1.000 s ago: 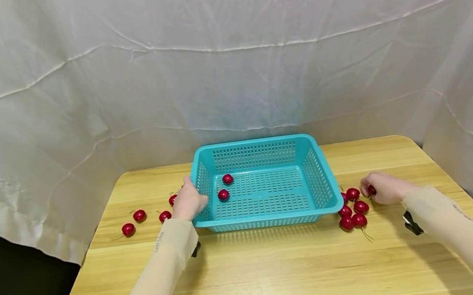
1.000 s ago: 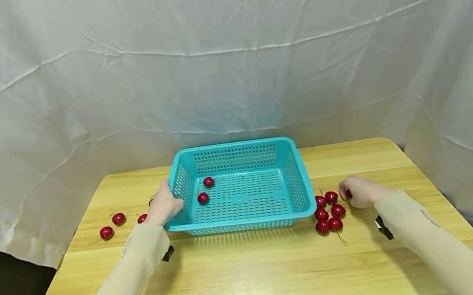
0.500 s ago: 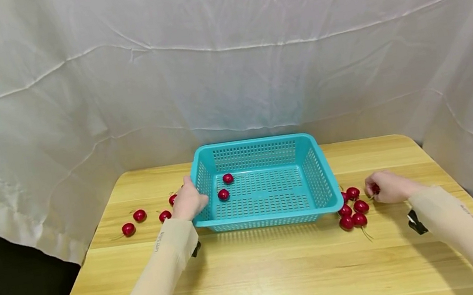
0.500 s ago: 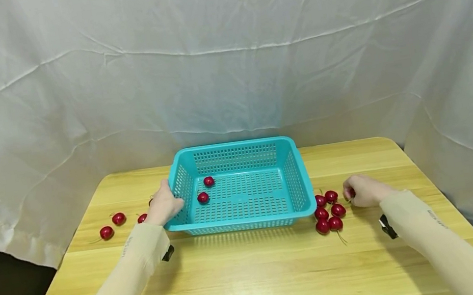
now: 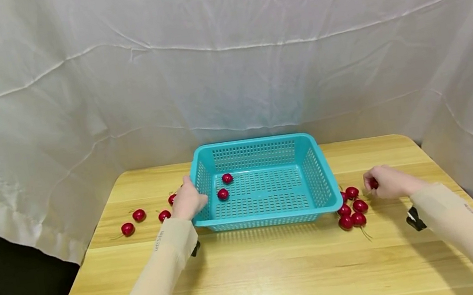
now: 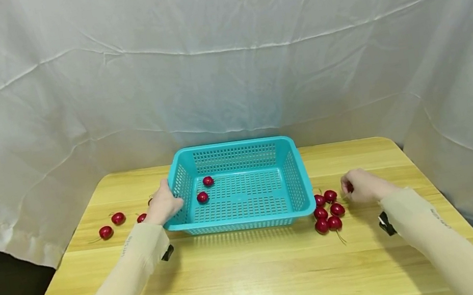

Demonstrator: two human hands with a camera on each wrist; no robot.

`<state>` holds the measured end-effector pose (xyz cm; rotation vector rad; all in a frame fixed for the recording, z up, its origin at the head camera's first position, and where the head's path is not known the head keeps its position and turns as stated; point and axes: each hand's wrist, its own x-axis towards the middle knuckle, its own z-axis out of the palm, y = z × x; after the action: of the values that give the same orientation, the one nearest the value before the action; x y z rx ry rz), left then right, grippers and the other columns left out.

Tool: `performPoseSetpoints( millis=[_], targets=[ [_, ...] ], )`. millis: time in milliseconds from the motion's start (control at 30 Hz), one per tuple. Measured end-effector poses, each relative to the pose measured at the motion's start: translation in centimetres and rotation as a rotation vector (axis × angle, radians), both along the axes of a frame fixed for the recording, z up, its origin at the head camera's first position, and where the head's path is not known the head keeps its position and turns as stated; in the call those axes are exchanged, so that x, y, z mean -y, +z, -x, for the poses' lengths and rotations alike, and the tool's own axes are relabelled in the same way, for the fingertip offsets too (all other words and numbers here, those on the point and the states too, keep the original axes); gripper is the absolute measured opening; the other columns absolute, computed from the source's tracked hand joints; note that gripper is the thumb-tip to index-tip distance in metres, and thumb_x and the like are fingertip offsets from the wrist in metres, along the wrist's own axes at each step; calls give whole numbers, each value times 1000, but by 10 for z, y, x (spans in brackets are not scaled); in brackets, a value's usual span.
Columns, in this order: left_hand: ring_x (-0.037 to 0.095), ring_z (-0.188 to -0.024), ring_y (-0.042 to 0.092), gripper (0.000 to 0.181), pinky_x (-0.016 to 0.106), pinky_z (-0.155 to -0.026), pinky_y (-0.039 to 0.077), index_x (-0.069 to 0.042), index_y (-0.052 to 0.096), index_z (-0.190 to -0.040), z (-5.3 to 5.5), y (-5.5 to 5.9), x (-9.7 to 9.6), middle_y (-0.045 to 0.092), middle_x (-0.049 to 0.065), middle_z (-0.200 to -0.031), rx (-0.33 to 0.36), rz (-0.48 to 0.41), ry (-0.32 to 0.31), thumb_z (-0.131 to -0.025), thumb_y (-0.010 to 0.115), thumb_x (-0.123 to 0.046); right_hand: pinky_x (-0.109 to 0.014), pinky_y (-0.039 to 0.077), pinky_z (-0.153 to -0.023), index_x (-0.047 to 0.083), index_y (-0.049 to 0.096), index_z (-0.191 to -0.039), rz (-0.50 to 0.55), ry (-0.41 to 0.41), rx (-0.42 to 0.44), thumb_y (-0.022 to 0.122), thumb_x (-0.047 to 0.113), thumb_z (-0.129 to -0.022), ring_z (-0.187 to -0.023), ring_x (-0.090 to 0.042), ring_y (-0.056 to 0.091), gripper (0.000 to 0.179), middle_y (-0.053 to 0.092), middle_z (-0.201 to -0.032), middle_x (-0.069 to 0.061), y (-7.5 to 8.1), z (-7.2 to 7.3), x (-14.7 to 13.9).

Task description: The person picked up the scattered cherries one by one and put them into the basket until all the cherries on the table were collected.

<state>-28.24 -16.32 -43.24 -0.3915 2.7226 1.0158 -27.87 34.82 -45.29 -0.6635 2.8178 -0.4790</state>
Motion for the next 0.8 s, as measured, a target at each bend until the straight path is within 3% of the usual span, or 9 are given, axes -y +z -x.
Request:
performPoseSetpoints(
  millis=[433,800],
  targets=[
    [42,-123,53,79,65,-102,49,-10,14,-156,-3,3,-2,46,24,-147,-4,5,3,-92,61,-13,-22,33,-59,12,53,-75,21,-11,-60,60,-9,-73,-61,-10,40,22,46,-66,3,18,1,6],
    [42,-123,53,81,65,-103,48,-11,13,-156,-1,2,-1,45,23,-148,4,-6,9,-92,62,-13,-24,34,-56,11,56,-77,28,-39,-252,63,-4,-78,-60,-12,42,16,50,-65,1,40,0,25]
  ],
)
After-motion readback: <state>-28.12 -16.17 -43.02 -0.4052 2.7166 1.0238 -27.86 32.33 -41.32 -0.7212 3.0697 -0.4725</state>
